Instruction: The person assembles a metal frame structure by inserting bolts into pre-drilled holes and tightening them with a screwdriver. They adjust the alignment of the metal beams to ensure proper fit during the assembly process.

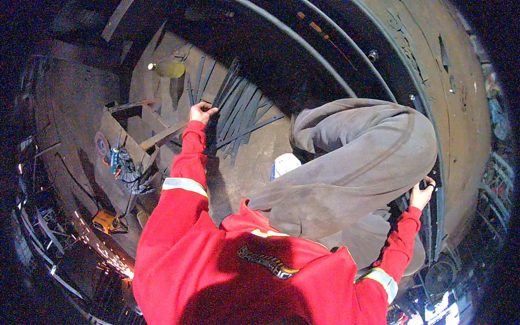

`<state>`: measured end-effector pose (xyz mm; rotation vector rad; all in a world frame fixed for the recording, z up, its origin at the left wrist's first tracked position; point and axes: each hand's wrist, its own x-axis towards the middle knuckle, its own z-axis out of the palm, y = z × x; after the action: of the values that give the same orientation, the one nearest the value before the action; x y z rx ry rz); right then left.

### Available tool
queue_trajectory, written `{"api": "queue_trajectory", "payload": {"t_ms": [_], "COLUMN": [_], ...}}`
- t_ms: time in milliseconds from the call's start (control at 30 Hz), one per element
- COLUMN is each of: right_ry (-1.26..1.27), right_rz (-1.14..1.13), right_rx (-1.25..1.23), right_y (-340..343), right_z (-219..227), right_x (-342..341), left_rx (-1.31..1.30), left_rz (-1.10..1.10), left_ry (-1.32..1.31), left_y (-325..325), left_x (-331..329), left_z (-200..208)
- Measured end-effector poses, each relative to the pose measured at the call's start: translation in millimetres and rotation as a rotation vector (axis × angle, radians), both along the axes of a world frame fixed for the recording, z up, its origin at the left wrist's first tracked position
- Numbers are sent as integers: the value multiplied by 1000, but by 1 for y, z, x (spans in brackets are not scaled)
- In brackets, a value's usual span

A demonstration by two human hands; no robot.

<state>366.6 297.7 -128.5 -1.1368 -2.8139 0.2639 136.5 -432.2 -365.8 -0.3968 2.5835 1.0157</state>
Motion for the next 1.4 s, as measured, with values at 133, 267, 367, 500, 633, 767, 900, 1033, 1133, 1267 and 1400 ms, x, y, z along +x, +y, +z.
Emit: {"api": "queue_trajectory", "payload": {"t_ms": [133,267,367,500,633,767,900,1033,1133,1267,1400], "right_ry": [-3,0,0,-33,-54,-65,-107,-173,6,30,-548], "right_rz": [-25,-8,-7,-27,4,40,65,74,243,186,175], "right_rx": [-5,10,9,0,-6,64,78,79,299,105,-665], "right_y": [-2,2,3,-5,-14,-13,-11,-13,-38,-130,-157], "right_z": [0,-2,-3,7,20,20,21,26,39,71,33], "right_x": [-4,1,2,-3,-8,0,-4,-1,-9,-38,2], "left_rx": [72,-28,-175,-430,-512,-384,-351,-371,-490,-305,56], "left_rz": [93,-26,-120,-35,60,217,221,107,-56,-56,-294], "left_ry": [-78,-88,51,104,103,-32,-53,-119,-63,-3,346], "left_y": [-13,-15,-20,-3,-1,7,-12,-17,-11,-33,-73], "left_x": [0,-16,-37,-48,-44,-56,-56,-66,-71,-66,-72], "left_z": [-15,-10,-8,-12,-24,-15,-24,-16,-3,-22,-48]}}
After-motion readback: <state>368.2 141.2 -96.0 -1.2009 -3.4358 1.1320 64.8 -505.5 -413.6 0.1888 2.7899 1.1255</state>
